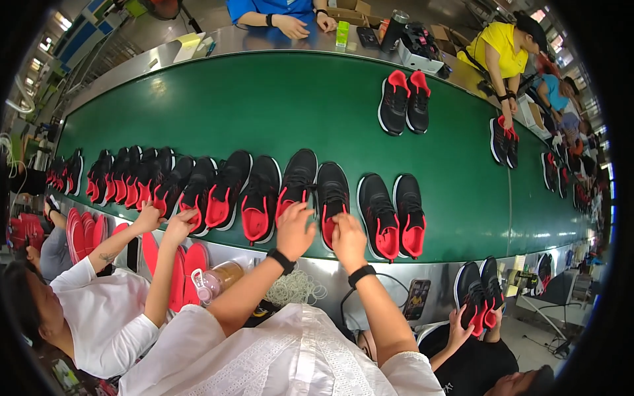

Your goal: The recorder laces athletic shoes on an assembly line.

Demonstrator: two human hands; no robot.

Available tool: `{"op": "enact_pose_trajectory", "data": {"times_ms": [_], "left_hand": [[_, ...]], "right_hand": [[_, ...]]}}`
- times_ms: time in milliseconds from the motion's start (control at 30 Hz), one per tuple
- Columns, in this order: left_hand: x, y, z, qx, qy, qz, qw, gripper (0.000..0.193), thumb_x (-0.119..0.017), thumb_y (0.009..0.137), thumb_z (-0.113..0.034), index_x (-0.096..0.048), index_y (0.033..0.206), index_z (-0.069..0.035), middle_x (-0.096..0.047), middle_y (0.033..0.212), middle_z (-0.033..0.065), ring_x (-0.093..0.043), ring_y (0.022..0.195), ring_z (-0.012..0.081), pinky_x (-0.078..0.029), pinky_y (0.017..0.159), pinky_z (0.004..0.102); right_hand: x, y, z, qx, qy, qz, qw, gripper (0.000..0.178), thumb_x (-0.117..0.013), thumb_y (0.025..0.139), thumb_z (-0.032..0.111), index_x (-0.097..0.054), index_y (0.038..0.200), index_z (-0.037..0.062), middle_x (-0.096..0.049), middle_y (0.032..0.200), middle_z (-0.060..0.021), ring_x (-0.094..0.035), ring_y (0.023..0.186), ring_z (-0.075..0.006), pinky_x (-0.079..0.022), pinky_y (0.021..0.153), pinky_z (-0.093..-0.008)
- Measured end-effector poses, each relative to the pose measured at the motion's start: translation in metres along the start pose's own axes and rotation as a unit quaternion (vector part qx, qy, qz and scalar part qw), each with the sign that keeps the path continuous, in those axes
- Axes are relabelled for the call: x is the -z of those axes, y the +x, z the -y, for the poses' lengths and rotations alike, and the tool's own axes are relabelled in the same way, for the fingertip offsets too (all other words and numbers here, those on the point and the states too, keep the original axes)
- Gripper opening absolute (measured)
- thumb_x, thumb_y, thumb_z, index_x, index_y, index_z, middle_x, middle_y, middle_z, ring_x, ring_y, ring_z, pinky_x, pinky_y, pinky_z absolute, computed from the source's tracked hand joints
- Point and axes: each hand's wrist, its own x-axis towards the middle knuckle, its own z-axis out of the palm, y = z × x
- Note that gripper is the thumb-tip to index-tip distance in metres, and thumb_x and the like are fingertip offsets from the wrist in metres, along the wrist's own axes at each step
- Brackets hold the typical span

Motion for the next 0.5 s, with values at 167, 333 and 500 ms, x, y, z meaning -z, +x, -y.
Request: {"op": "enact_pose_trajectory", "data": {"times_ms": [167,333,500], "left_hand": [[0.005,-0.037,0.028,0.108,0.137,0.135,0.975,0.037,-0.062,0.07,-0.021,-0.057,0.104,-0.006,-0.052,0.114,0.0157,-0.045,0.109,0.0304,-0.038,0.09,0.0423],[0.007,-0.037,0.044,0.016,-0.055,0.271,0.961,0.042,-0.061,0.075,-0.025,-0.056,0.11,-0.003,-0.057,0.106,0.0205,-0.05,0.104,0.0354,-0.04,0.09,0.0388],[0.018,-0.022,0.077,0.075,-0.216,0.063,0.971,0.012,-0.056,0.081,-0.008,-0.062,0.09,-0.003,-0.063,0.089,0.0126,-0.061,0.084,0.0268,-0.048,0.076,0.0328]], "right_hand": [[-0.043,0.066,0.009,0.061,-0.102,0.056,0.991,0.036,-0.058,0.068,0.004,-0.056,0.103,0.0022,-0.052,0.113,-0.0115,-0.044,0.111,-0.0301,-0.038,0.091,-0.0388],[-0.087,0.074,-0.027,0.04,-0.195,0.154,0.968,0.019,-0.055,0.073,0.013,-0.062,0.089,0.0045,-0.056,0.108,-0.0112,-0.045,0.11,-0.0276,-0.037,0.088,-0.0412],[-0.058,0.066,0.008,-0.114,0.156,0.1,0.976,0.01,-0.051,0.079,0.007,-0.053,0.083,-0.0009,-0.06,0.08,-0.0135,-0.06,0.074,-0.0254,-0.046,0.067,-0.0373]]}}
